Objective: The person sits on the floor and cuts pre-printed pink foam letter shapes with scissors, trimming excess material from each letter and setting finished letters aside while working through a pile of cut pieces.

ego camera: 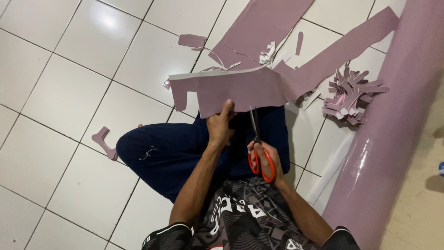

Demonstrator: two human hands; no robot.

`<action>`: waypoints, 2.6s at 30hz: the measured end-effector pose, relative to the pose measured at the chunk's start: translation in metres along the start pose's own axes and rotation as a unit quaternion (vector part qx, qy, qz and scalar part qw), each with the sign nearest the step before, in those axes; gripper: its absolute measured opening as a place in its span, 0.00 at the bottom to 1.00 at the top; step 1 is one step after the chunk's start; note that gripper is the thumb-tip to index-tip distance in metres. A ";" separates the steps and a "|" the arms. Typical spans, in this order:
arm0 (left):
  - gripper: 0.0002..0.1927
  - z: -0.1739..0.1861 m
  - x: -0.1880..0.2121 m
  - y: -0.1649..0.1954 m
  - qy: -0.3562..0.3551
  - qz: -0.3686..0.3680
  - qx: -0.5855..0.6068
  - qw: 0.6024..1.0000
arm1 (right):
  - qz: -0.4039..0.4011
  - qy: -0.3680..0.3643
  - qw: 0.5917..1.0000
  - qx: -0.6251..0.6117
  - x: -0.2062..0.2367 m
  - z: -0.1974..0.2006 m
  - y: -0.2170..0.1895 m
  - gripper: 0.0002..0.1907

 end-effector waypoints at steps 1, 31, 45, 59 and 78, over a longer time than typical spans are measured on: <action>0.19 -0.002 -0.003 0.013 -0.009 -0.019 0.010 1.000 | -0.001 -0.019 1.000 0.023 0.003 -0.003 -0.003 0.24; 0.17 -0.015 0.030 0.013 -0.073 0.049 0.231 0.969 | 0.017 -0.033 0.999 -0.034 -0.052 -0.011 -0.024 0.23; 0.19 -0.025 -0.097 0.122 -0.065 -0.065 0.175 0.980 | 0.017 -0.055 0.998 0.016 -0.020 -0.007 -0.026 0.26; 0.21 -0.009 0.033 0.112 -0.167 -0.058 -0.162 0.971 | 0.087 -0.164 0.978 0.091 -0.056 -0.031 -0.055 0.36; 0.27 -0.013 0.043 0.114 -0.208 -0.058 -0.267 0.939 | 0.079 -0.137 0.985 0.067 -0.054 -0.025 -0.072 0.31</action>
Point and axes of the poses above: each hand's wrist, its own x-axis away from the middle knuckle, its own z-axis out of the back of the hand, y = z × x, the point moved 8 cm from there along -x, towards the middle knuckle, and after that the axes turned 9 degrees about x, right-handed, at the moved point
